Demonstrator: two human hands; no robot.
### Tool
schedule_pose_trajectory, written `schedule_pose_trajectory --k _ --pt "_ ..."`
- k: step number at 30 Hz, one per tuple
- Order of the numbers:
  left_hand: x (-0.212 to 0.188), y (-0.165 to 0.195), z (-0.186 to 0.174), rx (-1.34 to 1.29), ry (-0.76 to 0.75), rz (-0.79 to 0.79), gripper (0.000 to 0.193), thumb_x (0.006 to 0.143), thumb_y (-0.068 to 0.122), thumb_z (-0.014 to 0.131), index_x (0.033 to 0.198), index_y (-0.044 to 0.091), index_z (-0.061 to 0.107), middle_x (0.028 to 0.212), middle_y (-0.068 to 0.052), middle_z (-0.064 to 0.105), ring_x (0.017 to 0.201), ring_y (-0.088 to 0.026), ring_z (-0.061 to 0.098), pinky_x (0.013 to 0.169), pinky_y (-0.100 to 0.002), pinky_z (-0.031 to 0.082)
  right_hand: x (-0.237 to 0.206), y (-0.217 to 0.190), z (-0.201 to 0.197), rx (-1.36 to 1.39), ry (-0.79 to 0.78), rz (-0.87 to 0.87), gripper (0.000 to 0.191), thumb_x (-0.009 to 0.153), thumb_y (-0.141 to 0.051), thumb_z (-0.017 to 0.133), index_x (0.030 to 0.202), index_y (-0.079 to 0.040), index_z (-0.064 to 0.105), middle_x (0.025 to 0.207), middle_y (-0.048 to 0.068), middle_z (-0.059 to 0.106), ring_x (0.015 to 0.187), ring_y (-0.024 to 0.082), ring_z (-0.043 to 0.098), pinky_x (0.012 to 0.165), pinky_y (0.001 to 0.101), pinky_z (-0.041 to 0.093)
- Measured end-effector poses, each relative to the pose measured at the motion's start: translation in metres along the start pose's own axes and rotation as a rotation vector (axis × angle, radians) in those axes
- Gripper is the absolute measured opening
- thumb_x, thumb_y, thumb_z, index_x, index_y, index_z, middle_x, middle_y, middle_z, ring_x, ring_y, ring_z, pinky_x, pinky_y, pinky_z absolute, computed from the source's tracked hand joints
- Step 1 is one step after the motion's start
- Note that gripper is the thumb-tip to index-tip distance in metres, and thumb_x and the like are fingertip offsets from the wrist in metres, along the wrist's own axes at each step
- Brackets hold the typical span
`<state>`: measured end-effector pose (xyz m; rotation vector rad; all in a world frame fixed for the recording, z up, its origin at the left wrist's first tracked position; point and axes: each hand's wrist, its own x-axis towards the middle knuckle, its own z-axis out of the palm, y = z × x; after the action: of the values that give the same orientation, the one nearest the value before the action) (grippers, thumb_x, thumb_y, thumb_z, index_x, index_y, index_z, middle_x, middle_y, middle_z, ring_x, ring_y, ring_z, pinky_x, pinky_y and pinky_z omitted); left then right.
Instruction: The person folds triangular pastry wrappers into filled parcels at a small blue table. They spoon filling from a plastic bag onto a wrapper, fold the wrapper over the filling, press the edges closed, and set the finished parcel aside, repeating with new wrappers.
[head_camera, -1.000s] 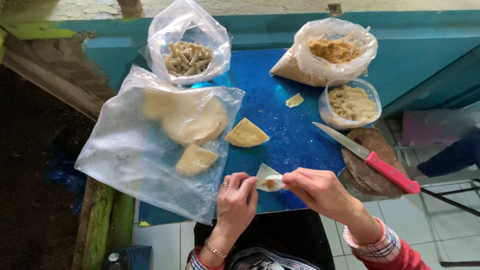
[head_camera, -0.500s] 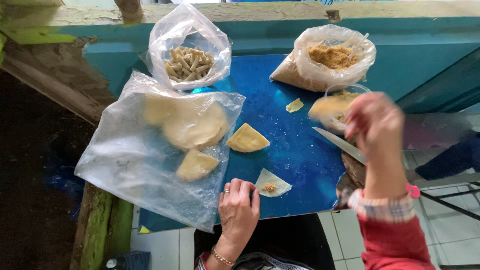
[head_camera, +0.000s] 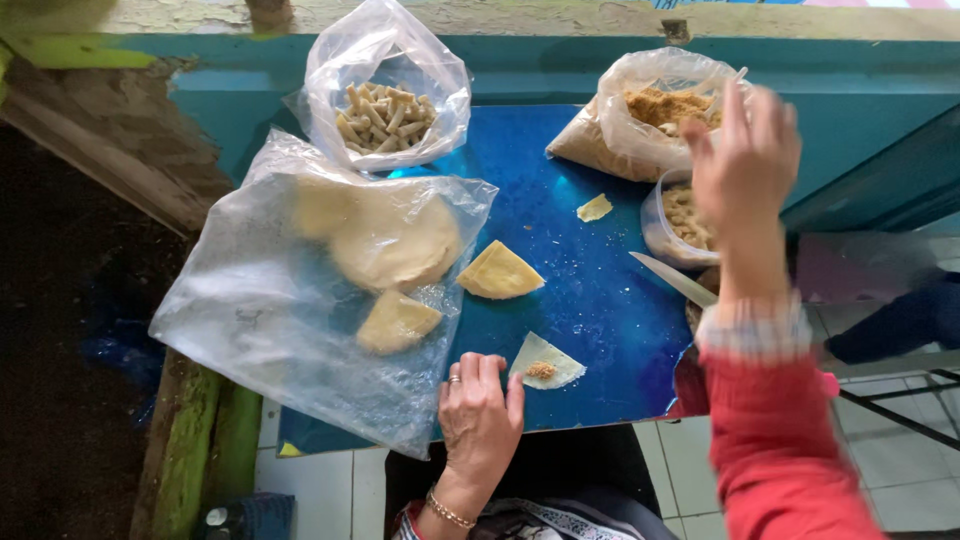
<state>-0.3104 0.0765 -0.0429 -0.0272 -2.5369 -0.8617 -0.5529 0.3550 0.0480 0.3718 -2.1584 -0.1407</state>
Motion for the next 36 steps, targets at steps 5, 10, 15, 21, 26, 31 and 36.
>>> schedule_pose_trajectory --k 5,10,15,21,26,31,36 --pt "0.003 -0.001 0.003 0.028 -0.088 -0.024 0.014 0.082 0.018 0.073 0.084 0.012 0.061 0.088 -0.006 0.058 0.087 -0.028 0.062 0.071 -0.044 0.047 -0.107 -0.103 -0.122 0.724 -0.435 0.135 0.004 0.082 -0.014 0.073 0.078 -0.015 0.074 0.085 0.002 0.07 0.08 0.023 0.066 0.072 0.0347 0.054" --pt "-0.002 0.002 0.005 0.034 -0.06 -0.003 0.015 0.084 0.018 0.073 0.088 0.011 0.061 0.09 -0.006 0.059 0.087 -0.028 0.062 0.071 -0.043 0.047 -0.149 -0.146 -0.142 0.658 -0.673 0.502 0.019 0.08 -0.028 0.079 0.092 -0.015 0.075 0.088 0.002 0.067 0.065 0.02 0.066 0.059 0.0338 0.054" --pt "-0.007 0.01 0.004 0.05 -0.098 -0.018 0.015 0.084 0.019 0.074 0.086 0.012 0.061 0.089 -0.007 0.059 0.088 -0.028 0.062 0.071 -0.043 0.047 -0.155 -0.143 -0.136 0.779 -0.686 0.524 0.013 0.082 -0.021 0.078 0.09 -0.012 0.073 0.09 0.001 0.069 0.062 0.016 0.067 0.057 0.0306 0.053" --pt "-0.005 0.012 0.006 -0.065 -0.118 -0.014 0.012 0.088 0.017 0.072 0.089 0.011 0.061 0.087 -0.006 0.064 0.085 -0.028 0.064 0.072 -0.044 0.047 -0.16 -0.145 -0.129 0.985 -0.727 0.637 0.013 0.082 -0.017 0.079 0.091 -0.01 0.073 0.08 0.003 0.075 0.062 0.013 0.068 0.055 0.0293 0.053" --pt "-0.005 0.011 0.008 -0.206 -0.09 0.057 0.016 0.087 0.013 0.073 0.098 0.007 0.062 0.091 -0.008 0.067 0.087 -0.029 0.065 0.074 -0.043 0.047 -0.16 -0.156 -0.129 1.05 -0.607 0.575 0.015 0.081 -0.01 0.079 0.095 -0.01 0.074 0.084 0.005 0.074 0.066 0.016 0.068 0.057 0.0294 0.054" --pt "-0.005 0.006 0.009 -0.279 -0.092 0.175 0.02 0.088 0.007 0.072 0.105 0.007 0.062 0.095 -0.008 0.068 0.09 -0.029 0.066 0.08 -0.042 0.049 -0.155 -0.157 -0.135 0.985 -0.464 0.326 0.026 0.08 -0.014 0.081 0.104 -0.01 0.072 0.091 0.005 0.073 0.08 0.019 0.072 0.069 0.0309 0.057" --pt "-0.004 -0.003 0.01 -0.319 -0.198 0.238 0.02 0.086 0.003 0.069 0.105 0.004 0.061 0.097 -0.01 0.067 0.092 -0.032 0.063 0.08 -0.044 0.049 -0.151 -0.149 -0.133 0.916 -0.39 0.059 0.031 0.078 -0.016 0.08 0.108 -0.009 0.072 0.099 0.005 0.073 0.088 0.026 0.068 0.077 0.0356 0.056"
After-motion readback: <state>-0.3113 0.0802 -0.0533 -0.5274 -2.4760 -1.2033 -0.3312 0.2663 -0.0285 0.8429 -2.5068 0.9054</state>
